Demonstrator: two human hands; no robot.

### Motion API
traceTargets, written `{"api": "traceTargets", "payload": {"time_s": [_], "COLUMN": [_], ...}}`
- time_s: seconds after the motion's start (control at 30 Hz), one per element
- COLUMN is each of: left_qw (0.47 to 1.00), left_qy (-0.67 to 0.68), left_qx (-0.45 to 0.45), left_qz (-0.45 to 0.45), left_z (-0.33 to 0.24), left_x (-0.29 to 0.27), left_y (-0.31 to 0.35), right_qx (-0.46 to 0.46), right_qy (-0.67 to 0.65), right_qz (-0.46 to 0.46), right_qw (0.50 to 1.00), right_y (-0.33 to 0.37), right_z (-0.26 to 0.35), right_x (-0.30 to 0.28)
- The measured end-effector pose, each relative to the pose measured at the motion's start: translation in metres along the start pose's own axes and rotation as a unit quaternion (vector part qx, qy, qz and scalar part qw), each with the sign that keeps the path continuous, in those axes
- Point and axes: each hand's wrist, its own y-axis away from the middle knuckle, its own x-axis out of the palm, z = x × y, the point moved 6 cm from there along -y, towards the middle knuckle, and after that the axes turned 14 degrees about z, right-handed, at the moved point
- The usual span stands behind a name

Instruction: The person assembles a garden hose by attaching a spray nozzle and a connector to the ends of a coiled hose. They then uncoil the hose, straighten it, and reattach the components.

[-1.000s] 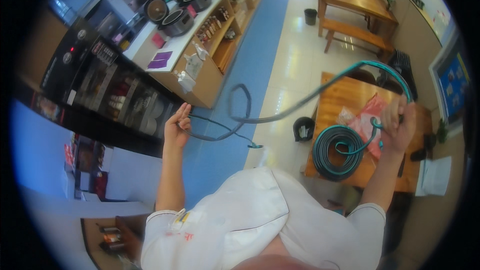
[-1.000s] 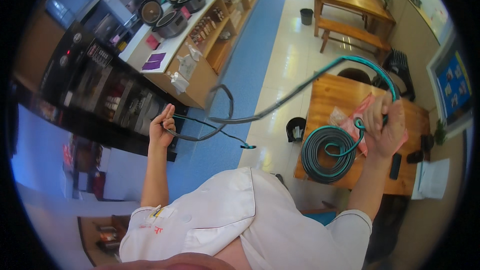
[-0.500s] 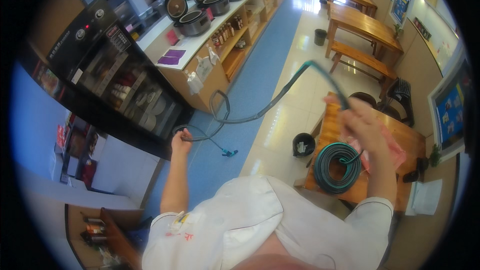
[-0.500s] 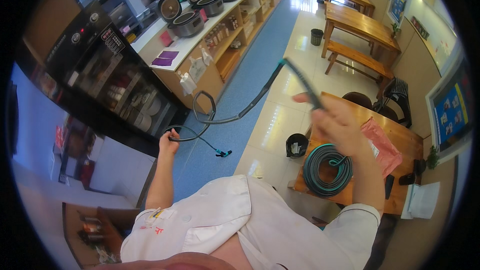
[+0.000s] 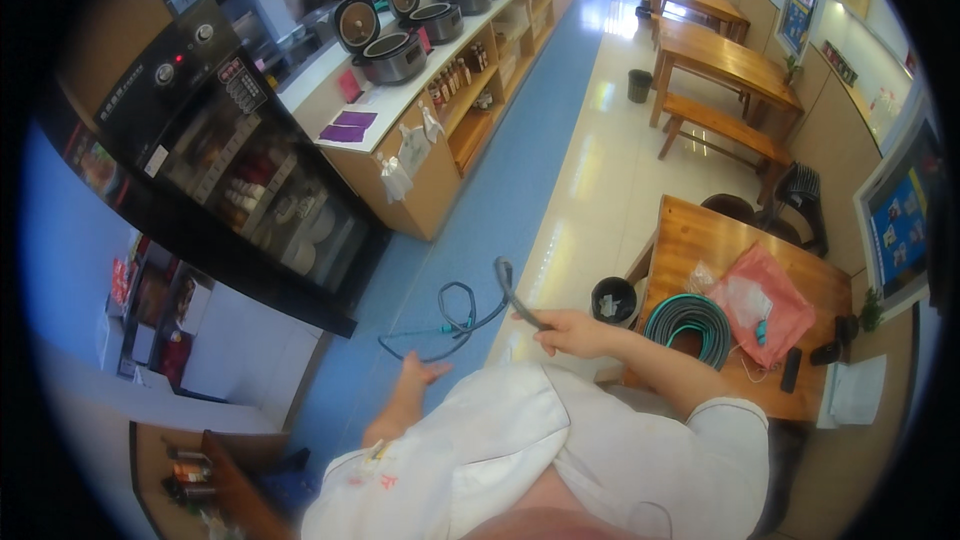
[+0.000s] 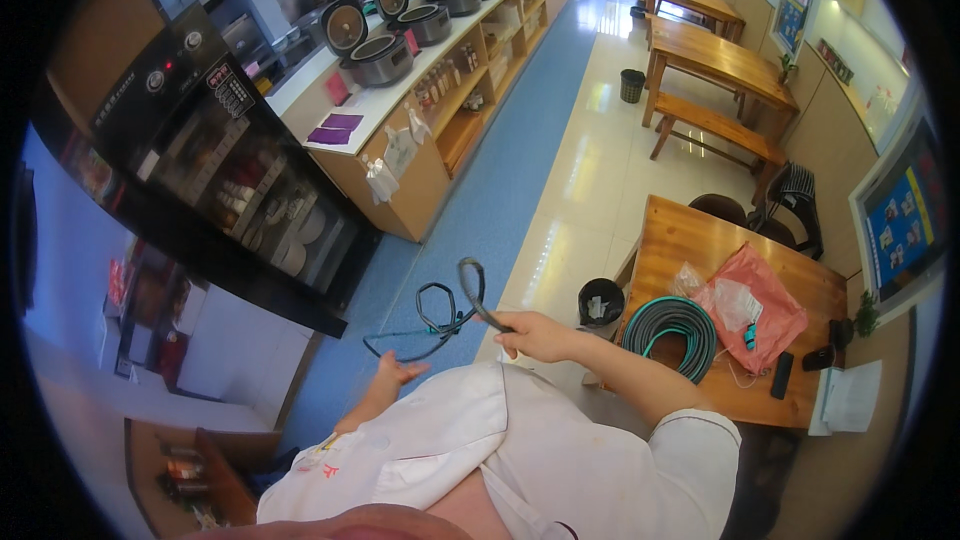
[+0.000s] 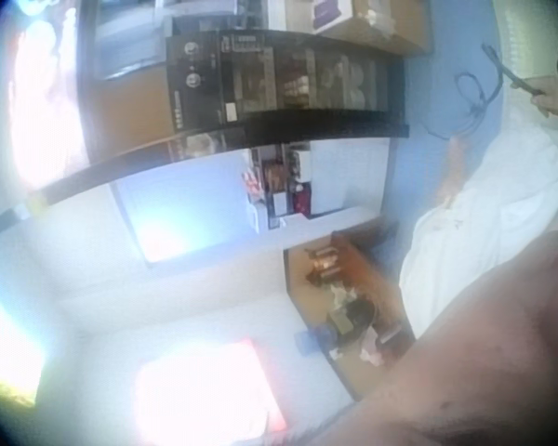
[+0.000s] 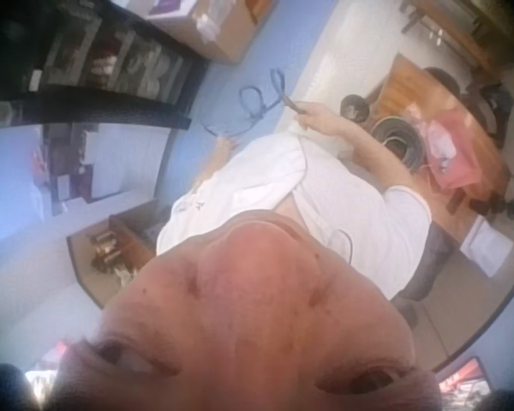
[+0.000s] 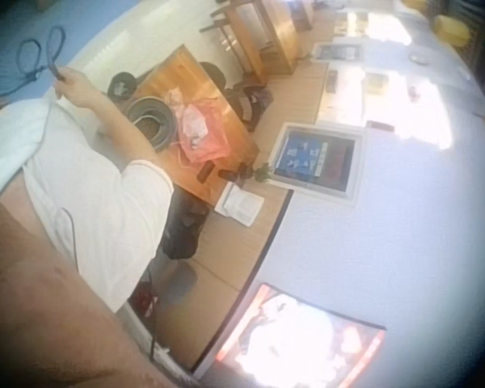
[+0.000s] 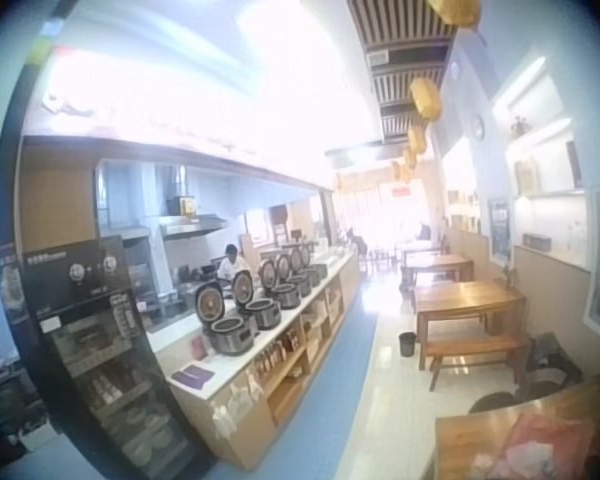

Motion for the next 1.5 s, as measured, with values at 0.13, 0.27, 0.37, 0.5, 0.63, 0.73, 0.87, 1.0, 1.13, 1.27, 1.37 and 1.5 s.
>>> {"api": "traceTargets", "payload": {"time_s": [0.13,0.27,0.37,0.5,0.63,0.73,0.87,1.0,1.13,1.27,1.37,1.5], "left_qw": [0.986,0.938,0.927,0.95,0.884,0.836,0.797,0.784,0.814,0.833,0.858,0.918], "left_qy": [-0.071,-0.011,0.055,-0.078,-0.231,-0.294,-0.326,-0.283,-0.168,-0.078,-0.053,-0.043], "left_qx": [-0.115,-0.113,-0.129,-0.072,-0.002,0.031,0.095,0.19,0.224,0.25,0.252,0.211], "left_qz": [0.099,0.326,0.349,0.293,0.407,0.463,0.5,0.518,0.509,0.488,0.445,0.333], "left_z": [0.074,0.084,0.062,0.033,0.055,0.077,0.07,0.029,-0.034,-0.085,-0.102,-0.073], "left_x": [0.062,0.17,0.209,0.243,0.295,0.323,0.337,0.339,0.332,0.31,0.282,0.229], "left_y": [0.009,0.015,0.026,0.075,0.165,0.215,0.255,0.277,0.267,0.219,0.166,0.086], "right_qx": [0.018,0.029,0.053,0.035,0.016,-0.041,0.144,0.224,0.187,0.263,0.3,0.373], "right_qy": [0.188,0.376,0.463,0.427,0.455,0.519,0.452,0.337,-0.041,0.041,0.124,0.115], "right_qz": [0.029,0.004,-0.044,-0.179,-0.28,-0.381,-0.473,-0.565,-0.506,-0.469,-0.517,-0.617], "right_qw": [0.982,0.926,0.884,0.886,0.845,0.764,0.743,0.719,0.841,0.842,0.792,0.683], "right_y": [-0.019,-0.04,-0.045,-0.031,-0.004,0.029,0.072,0.151,0.205,0.224,0.231,0.252], "right_z": [0.011,-0.001,-0.025,-0.056,-0.085,-0.093,-0.12,-0.137,-0.193,-0.246,-0.286,-0.322], "right_x": [0.009,0.007,0.003,-0.013,-0.031,-0.033,-0.056,-0.072,-0.066,-0.042,-0.029,-0.042]}}
